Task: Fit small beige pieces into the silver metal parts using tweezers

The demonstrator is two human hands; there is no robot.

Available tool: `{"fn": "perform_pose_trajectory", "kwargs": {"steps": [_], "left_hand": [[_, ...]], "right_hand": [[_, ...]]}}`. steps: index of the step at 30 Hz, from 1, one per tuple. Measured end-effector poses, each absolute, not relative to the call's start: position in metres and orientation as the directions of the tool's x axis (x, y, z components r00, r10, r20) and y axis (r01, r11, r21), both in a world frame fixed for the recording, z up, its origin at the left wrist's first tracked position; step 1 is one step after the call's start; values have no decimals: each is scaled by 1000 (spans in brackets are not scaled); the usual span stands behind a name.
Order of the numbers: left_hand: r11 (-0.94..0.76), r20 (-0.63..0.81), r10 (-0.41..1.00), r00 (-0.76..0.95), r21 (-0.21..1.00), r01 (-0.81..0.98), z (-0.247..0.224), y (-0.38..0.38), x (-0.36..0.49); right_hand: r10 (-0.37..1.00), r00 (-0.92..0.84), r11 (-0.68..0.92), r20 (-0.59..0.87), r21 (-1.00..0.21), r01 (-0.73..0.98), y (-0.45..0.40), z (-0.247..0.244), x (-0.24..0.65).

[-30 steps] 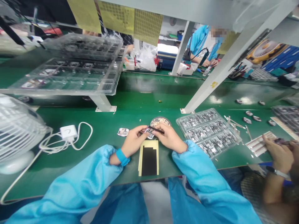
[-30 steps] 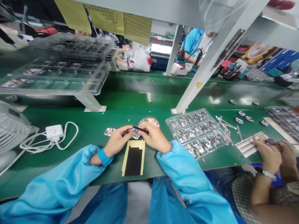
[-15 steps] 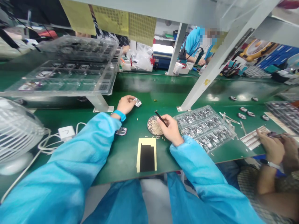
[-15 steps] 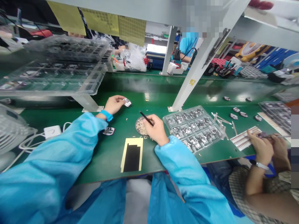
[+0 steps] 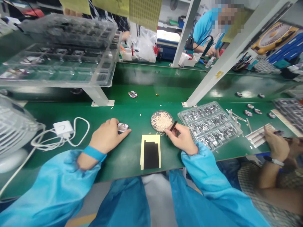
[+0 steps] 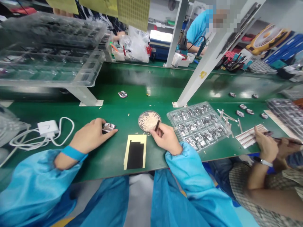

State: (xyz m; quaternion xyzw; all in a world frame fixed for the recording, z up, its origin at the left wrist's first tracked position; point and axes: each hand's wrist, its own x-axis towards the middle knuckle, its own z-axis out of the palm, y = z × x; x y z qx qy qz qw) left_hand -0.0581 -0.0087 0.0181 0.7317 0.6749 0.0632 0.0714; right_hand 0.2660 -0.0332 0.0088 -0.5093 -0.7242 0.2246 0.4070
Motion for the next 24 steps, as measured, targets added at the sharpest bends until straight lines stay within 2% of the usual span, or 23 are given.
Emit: {"fn": "perform_pose_trajectory", "kwargs": {"steps": [3, 6, 8, 9, 11, 15, 20, 24], "left_hand": [[-140, -1, 989, 150, 349, 927, 18, -6, -57], [-186, -54, 959, 280, 626, 758, 23, 2, -44], [-212, -70, 916, 395, 751, 625, 24, 4, -31], [-226, -72, 896, 439, 776, 589, 24, 4, -25], [-265, -73, 871, 486, 762, 590, 20, 0, -15], [-301, -67, 879, 473, 690, 658, 10, -9, -11], [-299, -60, 882, 467, 694, 655, 7, -13, -13], [-297, -47, 889, 456, 699, 651, 8, -13, -13]], "right_hand": [[948, -101, 318, 303, -867, 383, -32, 11, 255], [956, -183, 261, 229, -948, 182, -33, 9, 235], [962, -213, 202, 171, -970, 132, -34, 3, 222], [969, -206, 168, 139, -978, 128, -35, -1, 217], [980, -172, 126, 103, -983, 132, -36, -9, 209], [984, -141, 132, 111, -980, 150, -38, -19, 208], [985, -136, 129, 107, -978, 166, -38, -20, 209], [989, -141, 57, 48, -997, 59, -38, -17, 206]]}}
